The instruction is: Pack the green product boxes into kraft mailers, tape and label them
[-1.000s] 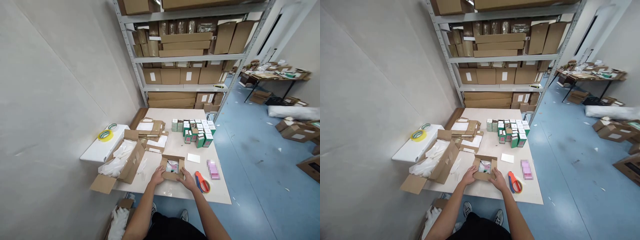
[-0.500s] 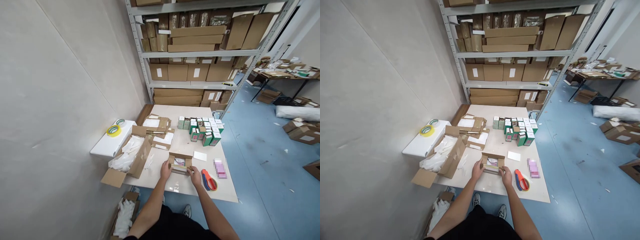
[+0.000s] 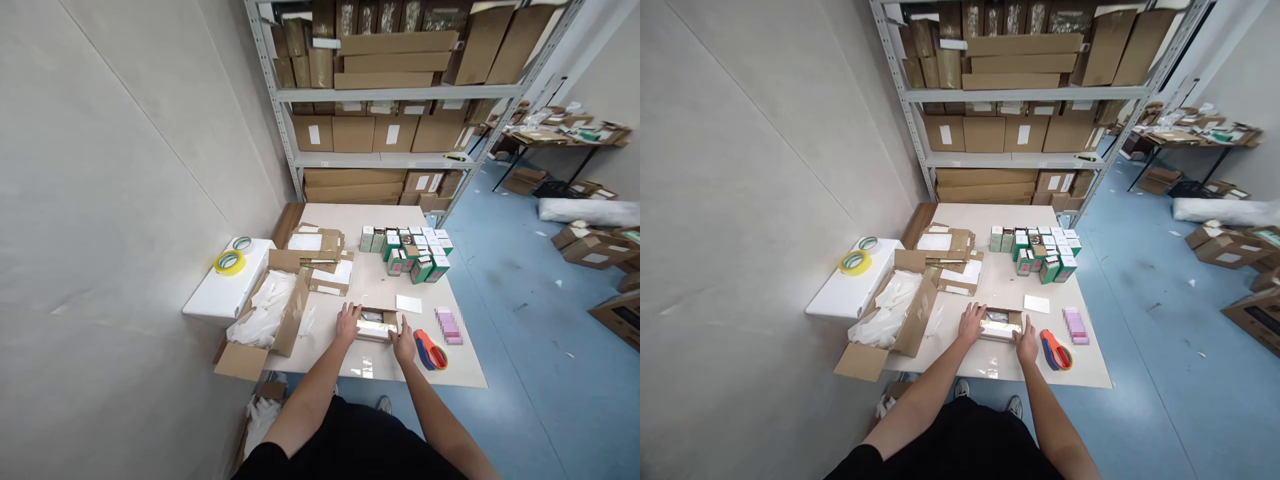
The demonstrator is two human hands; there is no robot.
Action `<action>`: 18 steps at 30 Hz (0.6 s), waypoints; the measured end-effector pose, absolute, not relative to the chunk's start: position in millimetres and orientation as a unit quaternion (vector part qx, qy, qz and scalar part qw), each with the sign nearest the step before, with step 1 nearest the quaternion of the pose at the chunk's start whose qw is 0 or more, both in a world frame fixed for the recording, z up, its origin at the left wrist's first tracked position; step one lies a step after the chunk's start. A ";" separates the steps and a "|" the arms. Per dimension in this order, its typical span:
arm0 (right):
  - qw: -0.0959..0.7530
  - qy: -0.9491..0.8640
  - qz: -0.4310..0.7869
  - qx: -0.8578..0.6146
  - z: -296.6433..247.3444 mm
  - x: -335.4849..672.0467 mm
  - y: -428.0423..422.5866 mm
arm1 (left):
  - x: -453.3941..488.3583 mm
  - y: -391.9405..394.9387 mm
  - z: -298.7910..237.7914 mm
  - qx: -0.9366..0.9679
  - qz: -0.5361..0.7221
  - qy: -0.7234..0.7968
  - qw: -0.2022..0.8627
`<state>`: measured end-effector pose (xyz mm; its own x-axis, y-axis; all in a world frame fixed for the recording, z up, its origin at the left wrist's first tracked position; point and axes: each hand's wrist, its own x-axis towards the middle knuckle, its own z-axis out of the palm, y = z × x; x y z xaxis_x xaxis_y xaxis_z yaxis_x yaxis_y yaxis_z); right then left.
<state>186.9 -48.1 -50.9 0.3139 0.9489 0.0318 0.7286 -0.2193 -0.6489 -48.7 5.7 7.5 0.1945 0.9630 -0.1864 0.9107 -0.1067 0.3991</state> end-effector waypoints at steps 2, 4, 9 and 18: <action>0.277 -0.563 0.173 -0.759 -47.9 181.8 -48.4 | -51.2 -1.1 0.7 0.738 0.047 0.632 0.232; 0.263 -0.571 0.173 -0.758 -46.6 175.3 -48.4 | -52.9 -8.2 -5.3 0.727 0.032 0.636 0.257; 0.259 -0.565 0.175 -0.763 -53.1 160.8 -51.6 | -57.2 -14.4 -13.4 0.705 0.005 0.630 0.325; 0.224 -0.622 0.177 -0.729 -18.2 175.5 -18.5 | -60.2 -3.4 -26.0 0.687 -0.032 0.645 0.334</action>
